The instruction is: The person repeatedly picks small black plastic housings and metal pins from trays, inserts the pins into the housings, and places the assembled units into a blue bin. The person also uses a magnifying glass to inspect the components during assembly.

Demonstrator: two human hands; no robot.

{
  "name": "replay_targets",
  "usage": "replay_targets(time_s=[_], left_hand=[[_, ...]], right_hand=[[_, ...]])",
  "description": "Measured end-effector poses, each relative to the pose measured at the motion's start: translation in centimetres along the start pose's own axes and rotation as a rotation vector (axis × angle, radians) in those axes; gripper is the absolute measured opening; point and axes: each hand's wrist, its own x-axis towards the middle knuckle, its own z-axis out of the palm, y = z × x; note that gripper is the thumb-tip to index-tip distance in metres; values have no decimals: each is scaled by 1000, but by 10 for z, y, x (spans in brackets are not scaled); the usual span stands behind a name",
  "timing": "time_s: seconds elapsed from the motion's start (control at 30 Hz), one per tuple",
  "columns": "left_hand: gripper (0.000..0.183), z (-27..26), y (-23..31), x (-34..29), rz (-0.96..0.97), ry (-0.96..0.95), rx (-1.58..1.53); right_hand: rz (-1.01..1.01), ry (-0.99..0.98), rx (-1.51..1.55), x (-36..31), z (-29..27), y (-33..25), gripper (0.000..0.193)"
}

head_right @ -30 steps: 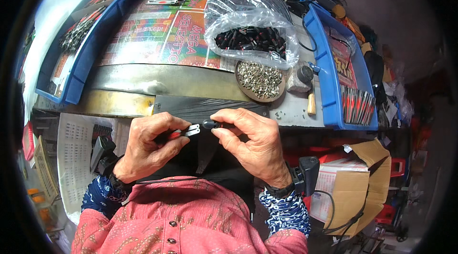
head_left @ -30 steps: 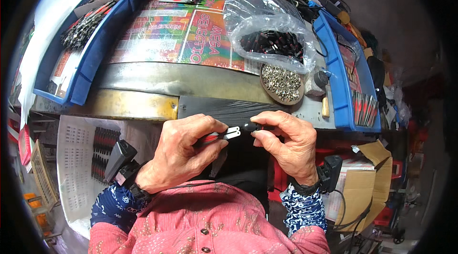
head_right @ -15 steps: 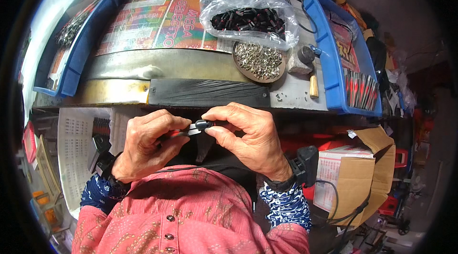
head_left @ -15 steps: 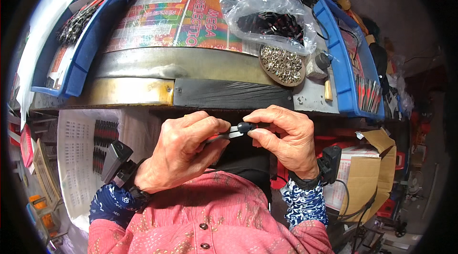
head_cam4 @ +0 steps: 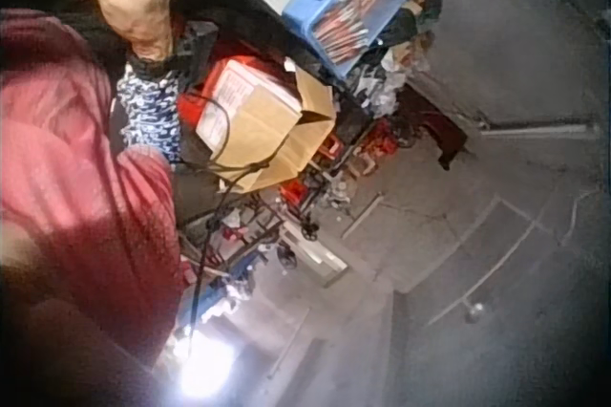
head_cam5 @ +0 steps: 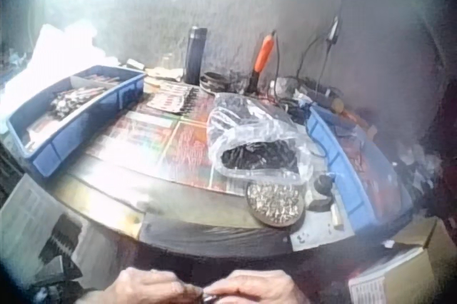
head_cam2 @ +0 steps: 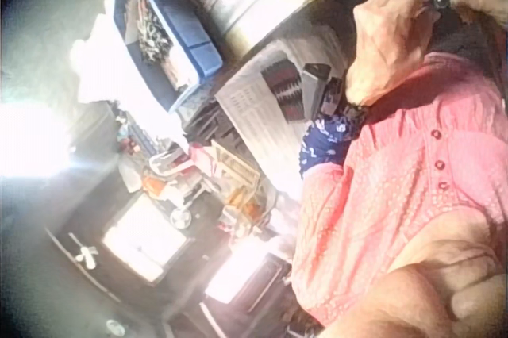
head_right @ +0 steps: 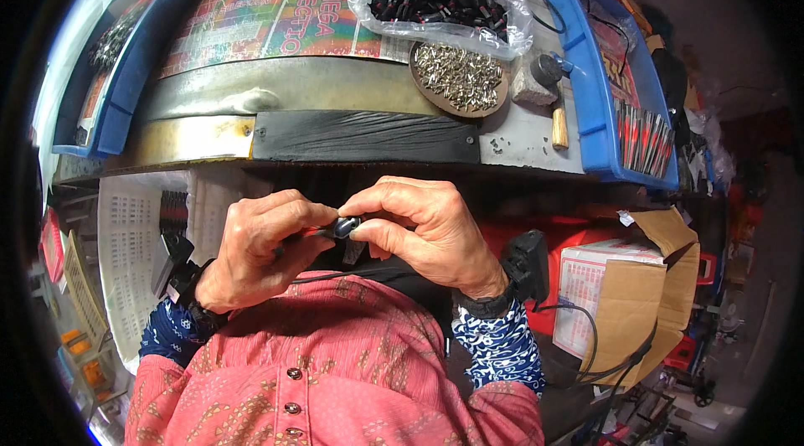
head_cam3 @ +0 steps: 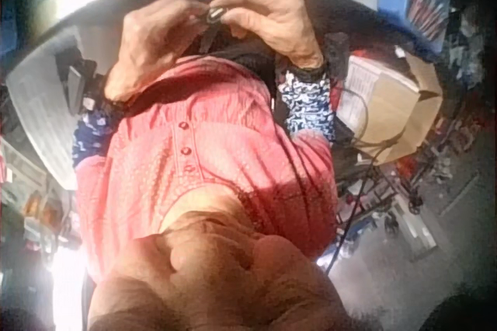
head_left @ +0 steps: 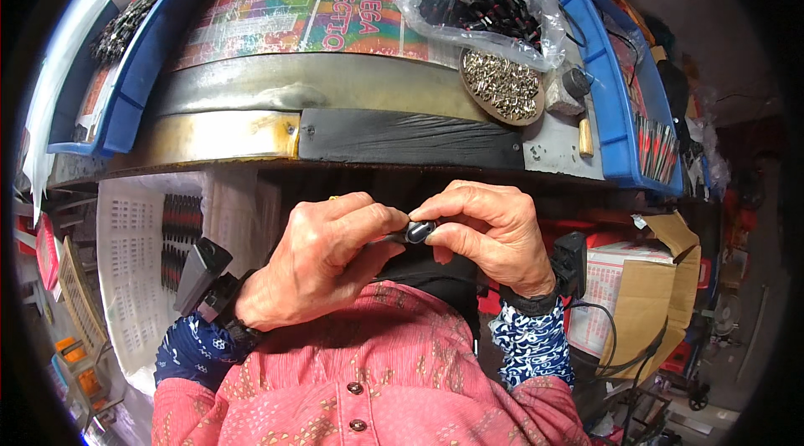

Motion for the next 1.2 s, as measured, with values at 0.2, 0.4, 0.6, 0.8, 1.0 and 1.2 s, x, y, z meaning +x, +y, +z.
replay_targets(time_s=[0.2,0.4,0.6,0.8,1.0,1.2], left_hand=[[26,7,-3,-6,-39,0,-69],[25,7,-4,-14,-104,-33,-87],[25,11,-8,-21,-120,-13,-72],[25,15,-11,-30,-101,-7,-25],[28,23,-17,-35,-49,42,-14],[27,23,-21,-37,-16,23,-18]], right_hand=[[-91,-11,-196,-4,4,5,20],[-239,64,-450,-8,15,10,20],[-100,53,-293,-14,20,16,19],[-45,74,-238,-22,26,20,17],[-4,96,-203,-27,31,25,16],[-60,46,-238,-24,29,29,16]])
